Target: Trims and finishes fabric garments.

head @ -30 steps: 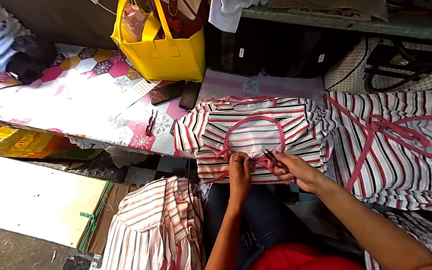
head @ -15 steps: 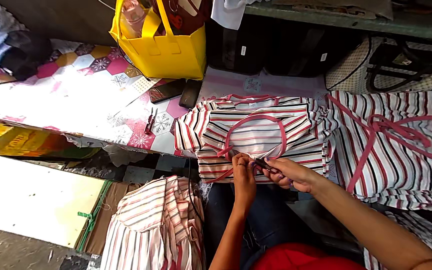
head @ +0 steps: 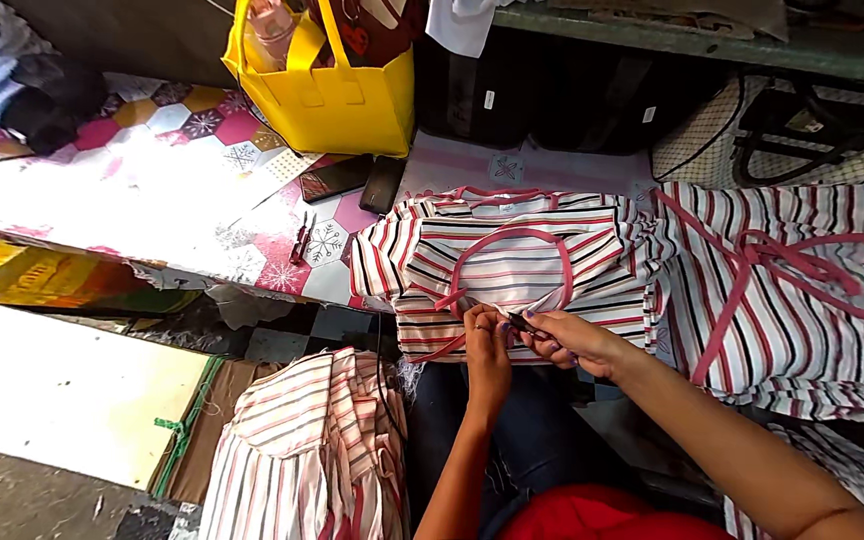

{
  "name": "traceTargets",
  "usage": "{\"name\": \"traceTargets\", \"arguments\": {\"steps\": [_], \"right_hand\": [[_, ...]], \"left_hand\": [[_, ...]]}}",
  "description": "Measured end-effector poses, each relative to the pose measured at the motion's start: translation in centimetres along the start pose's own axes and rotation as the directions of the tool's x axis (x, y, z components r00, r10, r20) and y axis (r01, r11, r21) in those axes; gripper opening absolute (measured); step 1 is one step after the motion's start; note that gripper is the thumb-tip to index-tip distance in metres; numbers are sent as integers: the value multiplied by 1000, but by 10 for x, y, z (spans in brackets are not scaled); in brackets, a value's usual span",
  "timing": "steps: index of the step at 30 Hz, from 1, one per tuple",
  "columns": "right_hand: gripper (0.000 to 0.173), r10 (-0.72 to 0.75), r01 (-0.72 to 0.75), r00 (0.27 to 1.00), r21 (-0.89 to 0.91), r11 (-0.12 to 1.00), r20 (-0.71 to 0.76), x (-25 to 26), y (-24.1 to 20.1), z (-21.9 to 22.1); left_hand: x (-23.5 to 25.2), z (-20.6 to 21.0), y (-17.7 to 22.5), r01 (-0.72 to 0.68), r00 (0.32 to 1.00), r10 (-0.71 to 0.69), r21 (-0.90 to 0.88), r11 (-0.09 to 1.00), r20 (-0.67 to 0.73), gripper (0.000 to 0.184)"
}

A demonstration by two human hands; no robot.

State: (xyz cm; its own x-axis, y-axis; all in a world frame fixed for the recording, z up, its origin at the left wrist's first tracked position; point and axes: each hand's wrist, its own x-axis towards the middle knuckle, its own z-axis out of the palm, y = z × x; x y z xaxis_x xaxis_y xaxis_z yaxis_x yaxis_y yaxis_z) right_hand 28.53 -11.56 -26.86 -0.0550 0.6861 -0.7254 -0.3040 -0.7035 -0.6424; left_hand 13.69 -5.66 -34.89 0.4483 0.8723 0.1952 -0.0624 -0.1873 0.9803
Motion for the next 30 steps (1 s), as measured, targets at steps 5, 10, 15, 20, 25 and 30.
{"name": "traceTargets", "arguments": {"steps": [5,10,15,20,25,30], "right_hand": [[36,-70,67,995,-47,997,-71,7,2,7],[42,-222,212,972,-117,970,-74,-8,-3,2],[28,-526,279,822,-648,709,-221,5,-17,-7],[23,-454,137,852,-727,673,-261,29,-19,-5],[18,-434,199,845,-571,796,-312,26,-17,-3],[15,-378,249,857,-362,898,-350,28,-13,1]], "left_hand": [[0,1,-1,12,1000,-12,13,1000,-13,12],[-4,-32,42,31,905,-205,424,905,372,17],[-9,-24,73,-62,962,-76,482,874,262,14],[9,17,13,-179,975,223,527,831,-21,11],[7,16,0,-223,943,308,448,866,-125,8],[1,21,-3,-311,912,399,477,822,-92,19]]}}
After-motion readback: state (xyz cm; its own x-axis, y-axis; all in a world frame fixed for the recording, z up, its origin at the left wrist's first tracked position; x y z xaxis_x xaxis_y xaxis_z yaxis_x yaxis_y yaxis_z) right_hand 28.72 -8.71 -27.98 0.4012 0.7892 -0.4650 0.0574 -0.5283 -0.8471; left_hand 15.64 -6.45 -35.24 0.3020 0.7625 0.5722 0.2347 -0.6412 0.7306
